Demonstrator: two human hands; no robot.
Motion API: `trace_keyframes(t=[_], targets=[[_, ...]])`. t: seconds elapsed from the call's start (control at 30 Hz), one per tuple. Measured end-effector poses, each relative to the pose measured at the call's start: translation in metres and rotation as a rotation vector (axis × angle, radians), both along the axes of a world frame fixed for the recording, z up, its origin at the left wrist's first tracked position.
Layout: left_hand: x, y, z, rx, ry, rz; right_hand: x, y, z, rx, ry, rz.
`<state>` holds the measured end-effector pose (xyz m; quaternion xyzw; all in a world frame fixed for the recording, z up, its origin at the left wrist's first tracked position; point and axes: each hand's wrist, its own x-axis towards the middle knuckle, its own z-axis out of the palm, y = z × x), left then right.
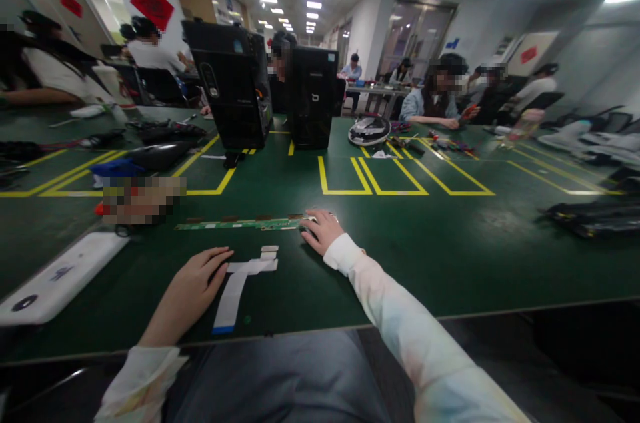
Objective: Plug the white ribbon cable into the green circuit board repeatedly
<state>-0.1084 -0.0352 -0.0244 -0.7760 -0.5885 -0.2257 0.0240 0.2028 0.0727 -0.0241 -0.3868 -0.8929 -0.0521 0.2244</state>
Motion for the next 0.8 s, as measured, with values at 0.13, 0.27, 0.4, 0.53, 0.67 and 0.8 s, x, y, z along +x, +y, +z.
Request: trace_keyframes(t=[0.13, 0.27, 0.4, 0.53, 0.67, 0.8], targets=[[0.000, 0.000, -0.001, 0.002, -0.001, -0.003, -0.002, 0.007, -0.005, 0.008, 0.021, 0.023], [0.000, 0.000, 0.000, 0.010, -0.009, -0.002, 0.003, 0.006, -0.010, -0.002, 0.023, 0.030], [0.002, -0.002, 0.003, 0.047, -0.028, -0.026, 0.006, 0.004, -0.014, -0.045, -0.021, 0.050], [0.017, -0.007, 0.007, 0.084, -0.051, -0.110, 0.004, 0.001, -0.015, -0.084, -0.005, 0.051], [0.045, -0.011, 0.010, 0.086, -0.023, -0.217, 0.001, -0.005, -0.013, -0.100, 0.007, 0.061], [0.069, -0.010, 0.015, 0.081, 0.064, -0.231, -0.001, -0.010, -0.013, -0.096, 0.026, 0.101]])
